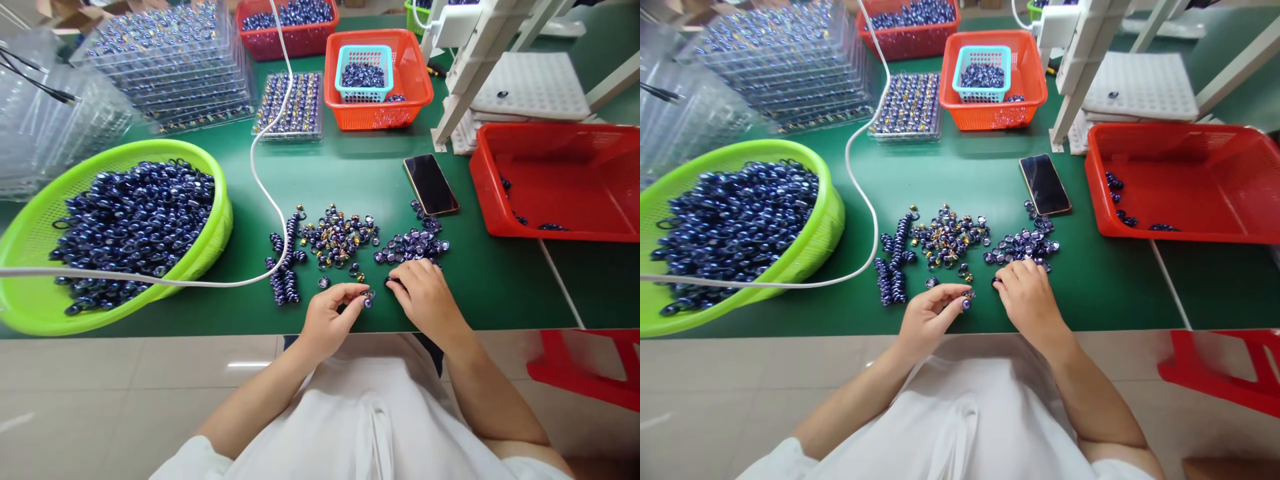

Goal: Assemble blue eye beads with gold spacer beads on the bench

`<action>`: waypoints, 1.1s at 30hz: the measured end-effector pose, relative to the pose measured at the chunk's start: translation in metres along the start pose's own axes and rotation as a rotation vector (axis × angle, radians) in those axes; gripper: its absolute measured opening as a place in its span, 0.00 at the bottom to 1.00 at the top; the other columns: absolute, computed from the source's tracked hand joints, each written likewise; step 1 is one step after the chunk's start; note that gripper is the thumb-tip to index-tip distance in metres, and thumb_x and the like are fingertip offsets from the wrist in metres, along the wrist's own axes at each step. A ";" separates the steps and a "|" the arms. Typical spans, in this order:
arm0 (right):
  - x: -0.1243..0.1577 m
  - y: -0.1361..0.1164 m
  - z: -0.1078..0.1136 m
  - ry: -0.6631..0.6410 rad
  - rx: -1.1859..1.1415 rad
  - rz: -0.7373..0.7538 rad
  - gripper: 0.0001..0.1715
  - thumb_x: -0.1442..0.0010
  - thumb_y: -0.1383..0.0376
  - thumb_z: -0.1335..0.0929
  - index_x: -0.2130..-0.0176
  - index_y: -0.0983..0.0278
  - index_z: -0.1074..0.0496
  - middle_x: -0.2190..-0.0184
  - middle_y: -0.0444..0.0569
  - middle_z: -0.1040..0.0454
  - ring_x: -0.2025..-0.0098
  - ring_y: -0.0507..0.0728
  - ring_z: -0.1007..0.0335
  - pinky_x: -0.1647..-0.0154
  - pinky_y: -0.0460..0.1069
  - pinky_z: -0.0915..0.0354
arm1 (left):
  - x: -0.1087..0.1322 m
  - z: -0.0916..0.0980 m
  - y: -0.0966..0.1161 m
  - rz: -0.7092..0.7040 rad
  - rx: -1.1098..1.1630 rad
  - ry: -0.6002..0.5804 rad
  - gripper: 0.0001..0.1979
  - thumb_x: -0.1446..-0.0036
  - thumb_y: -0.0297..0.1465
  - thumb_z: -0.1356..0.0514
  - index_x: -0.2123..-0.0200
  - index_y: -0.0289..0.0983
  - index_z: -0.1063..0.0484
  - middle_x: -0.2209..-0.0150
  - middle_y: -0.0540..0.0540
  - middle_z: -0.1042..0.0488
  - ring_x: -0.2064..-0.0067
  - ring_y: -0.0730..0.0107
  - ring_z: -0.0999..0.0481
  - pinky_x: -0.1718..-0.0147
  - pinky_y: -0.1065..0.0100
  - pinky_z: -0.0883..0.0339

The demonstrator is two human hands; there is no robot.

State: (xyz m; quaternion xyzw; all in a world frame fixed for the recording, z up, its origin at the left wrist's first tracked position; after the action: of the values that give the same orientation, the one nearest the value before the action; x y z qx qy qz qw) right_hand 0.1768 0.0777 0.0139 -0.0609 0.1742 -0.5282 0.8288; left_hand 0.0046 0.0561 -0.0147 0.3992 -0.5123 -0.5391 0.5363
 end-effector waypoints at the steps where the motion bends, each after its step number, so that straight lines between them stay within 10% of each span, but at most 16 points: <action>1: 0.002 0.001 0.002 0.002 -0.020 0.005 0.04 0.34 0.67 0.33 0.63 0.63 0.27 0.67 0.50 0.24 0.61 0.61 0.32 0.60 0.54 0.41 | 0.000 0.000 0.000 0.004 0.012 -0.003 0.10 0.41 0.31 0.37 0.58 0.35 0.20 0.63 0.43 0.17 0.65 0.66 0.20 0.63 0.68 0.26; 14: 0.018 -0.022 0.010 0.094 -0.550 -0.008 0.09 0.33 0.69 0.34 0.53 0.58 0.30 0.61 0.48 0.22 0.60 0.56 0.25 0.58 0.51 0.30 | -0.004 -0.010 0.012 -0.070 0.211 -0.092 0.09 0.38 0.30 0.38 0.56 0.36 0.22 0.52 0.40 0.19 0.48 0.58 0.21 0.49 0.61 0.27; 21: 0.026 -0.015 -0.003 0.218 -0.736 -0.342 0.06 0.39 0.65 0.28 0.60 0.59 0.28 0.68 0.44 0.21 0.69 0.53 0.24 0.64 0.48 0.27 | 0.000 -0.011 0.007 0.095 0.421 -0.137 0.09 0.40 0.32 0.35 0.58 0.35 0.22 0.53 0.39 0.18 0.52 0.60 0.19 0.49 0.61 0.26; 33: 0.024 -0.024 -0.011 0.201 -1.106 -0.277 0.06 0.37 0.65 0.30 0.58 0.56 0.24 0.64 0.47 0.23 0.61 0.56 0.26 0.60 0.52 0.27 | -0.003 -0.013 -0.016 0.362 0.691 -0.052 0.14 0.56 0.33 0.25 0.65 0.35 0.17 0.70 0.45 0.18 0.70 0.70 0.22 0.65 0.67 0.25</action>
State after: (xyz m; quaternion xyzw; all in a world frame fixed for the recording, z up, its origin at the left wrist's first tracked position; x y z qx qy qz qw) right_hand 0.1613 0.0469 0.0054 -0.4571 0.4925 -0.4654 0.5761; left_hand 0.0151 0.0562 -0.0329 0.4454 -0.7394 -0.2414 0.4435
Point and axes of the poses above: each hand's wrist, its own x-axis away from the middle knuckle, its own z-axis out of the back of the hand, y = z × x, the point moved 7 cm from there along -x, towards the middle knuckle
